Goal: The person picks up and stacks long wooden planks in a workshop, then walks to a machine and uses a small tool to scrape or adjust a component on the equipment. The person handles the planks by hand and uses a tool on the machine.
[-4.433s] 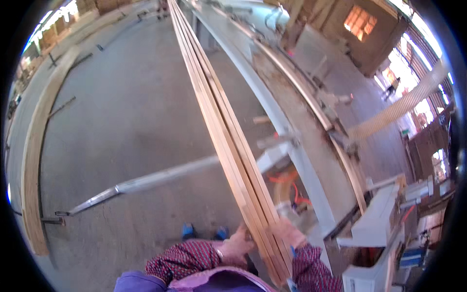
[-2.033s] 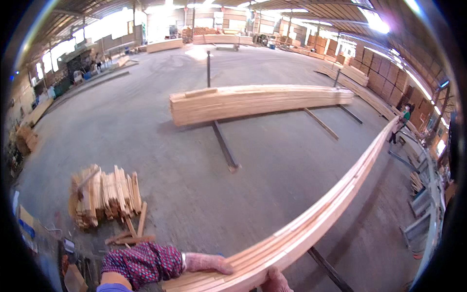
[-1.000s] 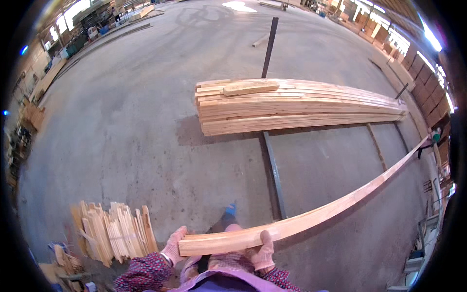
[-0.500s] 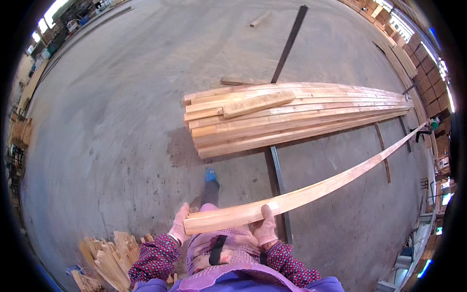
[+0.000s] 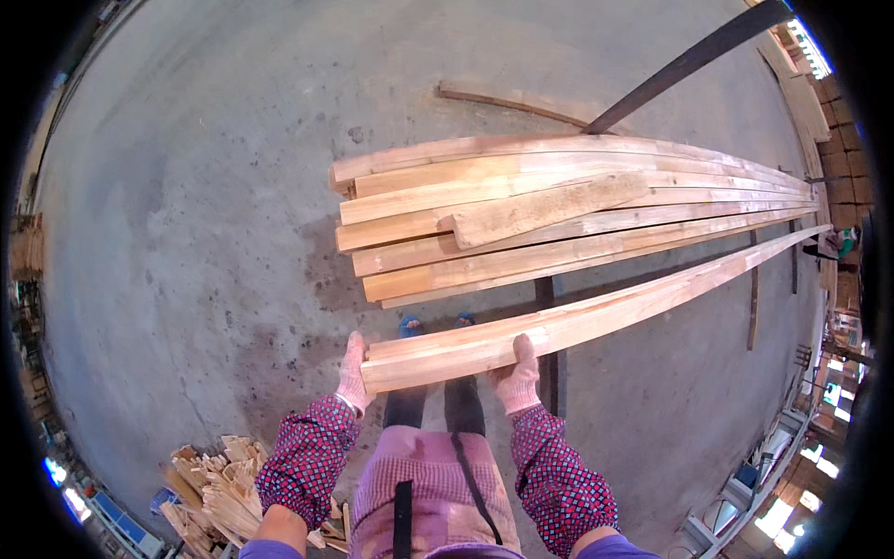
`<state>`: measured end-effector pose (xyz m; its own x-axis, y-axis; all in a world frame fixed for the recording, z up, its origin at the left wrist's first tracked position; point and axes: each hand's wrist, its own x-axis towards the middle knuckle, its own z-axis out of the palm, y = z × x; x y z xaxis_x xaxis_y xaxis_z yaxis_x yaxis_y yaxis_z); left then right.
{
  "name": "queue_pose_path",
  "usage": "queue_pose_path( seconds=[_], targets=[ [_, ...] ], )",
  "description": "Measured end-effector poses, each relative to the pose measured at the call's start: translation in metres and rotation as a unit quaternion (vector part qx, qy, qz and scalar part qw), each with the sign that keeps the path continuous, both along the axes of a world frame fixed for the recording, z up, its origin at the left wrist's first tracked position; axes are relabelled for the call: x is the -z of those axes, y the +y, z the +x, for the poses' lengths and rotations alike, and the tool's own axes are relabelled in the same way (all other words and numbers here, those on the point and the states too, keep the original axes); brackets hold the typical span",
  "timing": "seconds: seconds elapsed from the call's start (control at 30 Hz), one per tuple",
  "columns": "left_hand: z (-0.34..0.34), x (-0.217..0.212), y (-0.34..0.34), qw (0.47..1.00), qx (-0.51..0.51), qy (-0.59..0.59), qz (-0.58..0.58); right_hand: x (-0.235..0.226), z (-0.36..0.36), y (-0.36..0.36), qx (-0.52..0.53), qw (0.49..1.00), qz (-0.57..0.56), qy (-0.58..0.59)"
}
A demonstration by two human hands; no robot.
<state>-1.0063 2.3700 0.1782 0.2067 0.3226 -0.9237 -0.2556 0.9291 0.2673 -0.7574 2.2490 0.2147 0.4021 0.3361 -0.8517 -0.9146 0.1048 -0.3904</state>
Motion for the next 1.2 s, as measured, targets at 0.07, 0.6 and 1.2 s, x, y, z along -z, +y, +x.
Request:
queue_pose_path(
  seconds=[0.07,0.6,1.2],
  targets=[
    [0.003,0.038,0.009,0.998,-0.041,0.04,-0.021,0.033,0.01,0.014,-0.015,1.0,-0.025,-0.002],
    [0.042,0.113,0.018,0.976,-0.21,-0.034,-0.052,0.161,0.022,0.037,0.039,0.999,0.001,0.024],
    [0.046,0.169,0.025,0.964,-0.259,0.053,-0.03,0.174,0.049,0.043,-0.502,0.844,-0.188,0.005]
  ],
)
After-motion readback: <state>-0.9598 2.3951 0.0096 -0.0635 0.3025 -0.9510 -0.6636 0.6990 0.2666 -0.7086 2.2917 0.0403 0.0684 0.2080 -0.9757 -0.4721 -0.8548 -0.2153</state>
